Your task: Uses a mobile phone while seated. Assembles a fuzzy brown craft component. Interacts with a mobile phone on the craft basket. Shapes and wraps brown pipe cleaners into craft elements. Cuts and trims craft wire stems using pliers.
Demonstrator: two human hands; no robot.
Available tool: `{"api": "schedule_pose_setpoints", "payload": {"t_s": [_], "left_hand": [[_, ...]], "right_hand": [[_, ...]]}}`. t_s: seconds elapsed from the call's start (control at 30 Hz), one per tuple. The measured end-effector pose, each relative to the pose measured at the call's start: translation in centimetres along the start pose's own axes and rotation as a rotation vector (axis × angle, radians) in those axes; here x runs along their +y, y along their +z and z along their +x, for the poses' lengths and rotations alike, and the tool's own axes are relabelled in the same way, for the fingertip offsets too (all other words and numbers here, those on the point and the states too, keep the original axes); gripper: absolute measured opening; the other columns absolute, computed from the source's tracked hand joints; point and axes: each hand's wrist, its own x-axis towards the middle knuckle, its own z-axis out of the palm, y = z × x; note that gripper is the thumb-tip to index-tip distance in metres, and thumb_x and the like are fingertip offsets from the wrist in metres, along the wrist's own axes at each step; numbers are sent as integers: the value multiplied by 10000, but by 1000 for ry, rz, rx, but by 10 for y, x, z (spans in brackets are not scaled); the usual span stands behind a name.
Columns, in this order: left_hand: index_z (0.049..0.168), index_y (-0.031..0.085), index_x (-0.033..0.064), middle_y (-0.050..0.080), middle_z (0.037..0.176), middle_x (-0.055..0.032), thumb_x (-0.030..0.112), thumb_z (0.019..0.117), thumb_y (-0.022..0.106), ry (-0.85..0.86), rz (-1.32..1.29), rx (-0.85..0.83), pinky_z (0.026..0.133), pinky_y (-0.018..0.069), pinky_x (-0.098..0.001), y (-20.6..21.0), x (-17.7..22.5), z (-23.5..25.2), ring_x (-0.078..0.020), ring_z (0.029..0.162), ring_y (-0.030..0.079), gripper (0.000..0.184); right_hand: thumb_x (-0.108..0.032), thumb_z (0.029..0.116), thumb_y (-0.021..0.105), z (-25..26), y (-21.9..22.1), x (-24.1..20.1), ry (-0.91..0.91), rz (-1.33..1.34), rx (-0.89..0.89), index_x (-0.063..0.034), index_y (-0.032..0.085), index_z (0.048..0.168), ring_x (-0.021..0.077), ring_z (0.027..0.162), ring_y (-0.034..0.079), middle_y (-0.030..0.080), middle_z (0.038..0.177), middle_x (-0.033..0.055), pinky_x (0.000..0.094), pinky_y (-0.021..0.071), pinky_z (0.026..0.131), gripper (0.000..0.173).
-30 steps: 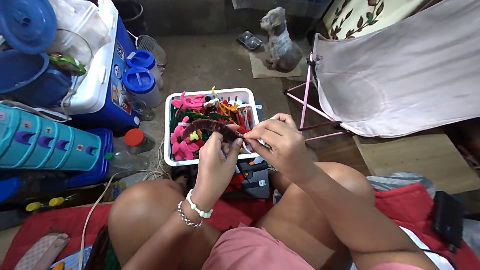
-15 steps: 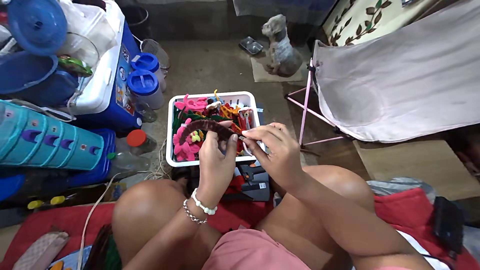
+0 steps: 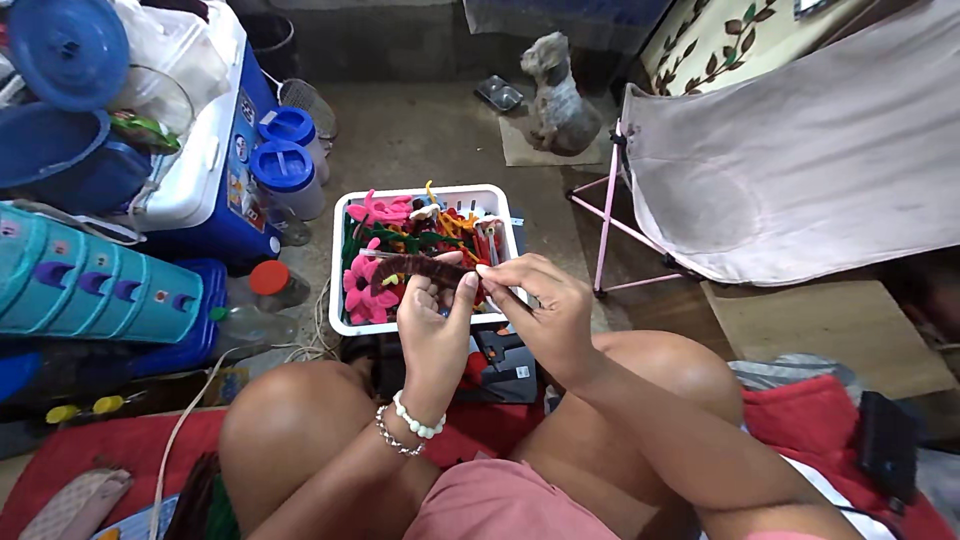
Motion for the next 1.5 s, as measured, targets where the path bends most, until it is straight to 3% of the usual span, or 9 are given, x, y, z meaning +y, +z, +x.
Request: {"api": "schedule_pose_setpoints", "payload": {"t_s": [0.13,0.2,0.37,0.53,0.77,1.07,1.27,1.5], "left_hand": [[1269,588,-48,702,1009,-38,19,977,639,1,-4,23,799,575,-192,1,3,0,-40,846,672,304],[1272,581,-41,705,1029,-39,19,981,635,9,-7,43,797,578,-195,1,5,1,-43,862,679,302],[1279,573,-50,710,1074,-54,3,969,646,16,-21,60,822,586,-214,0,3,1,-59,890,690,324],[1166,578,-18,705,965,-43,-14,940,673,28,-90,62,817,598,-255,1,-1,0,-89,849,694,246],[1139,572,-9,698,939,-42,-60,883,716,28,-170,99,812,597,-263,3,0,-3,-99,837,690,298],[1133,649,-31,733,919,-45,-92,871,709,-72,-239,135,810,604,-261,1,-2,0,-104,834,710,276],[1118,697,-25,748,958,-69,-83,887,703,-146,-368,83,842,601,-272,-1,3,5,-119,883,718,239],[1064,698,-18,747,905,-76,-79,902,691,-230,-436,132,784,599,-248,3,9,2,-107,820,714,174]], "right_hand": [[-130,938,739,0,-1,0,23,40,-15,-42,787,1074,94,976,725,778,994,30,363,552,1015,169],[-130,938,738,0,-1,-1,20,40,-20,-40,781,1057,86,974,725,778,991,23,378,543,1034,155],[-67,912,743,-2,2,-2,-8,41,-12,-27,792,992,100,920,727,774,949,42,363,566,988,102],[-55,907,730,-2,4,-4,-2,71,-5,-13,787,965,102,925,716,767,951,60,279,589,880,91],[-27,903,714,-4,7,-5,13,182,-4,23,753,936,73,925,707,744,952,87,207,595,823,71],[-14,910,706,-5,8,-3,134,377,-98,41,741,1027,104,975,713,739,1025,89,265,611,874,134],[-52,911,733,-3,3,0,140,321,-48,15,773,1079,89,957,715,755,1022,69,252,611,856,185],[-51,898,755,-4,3,-1,76,261,-3,13,777,995,98,910,727,762,969,74,257,619,818,118]]}}
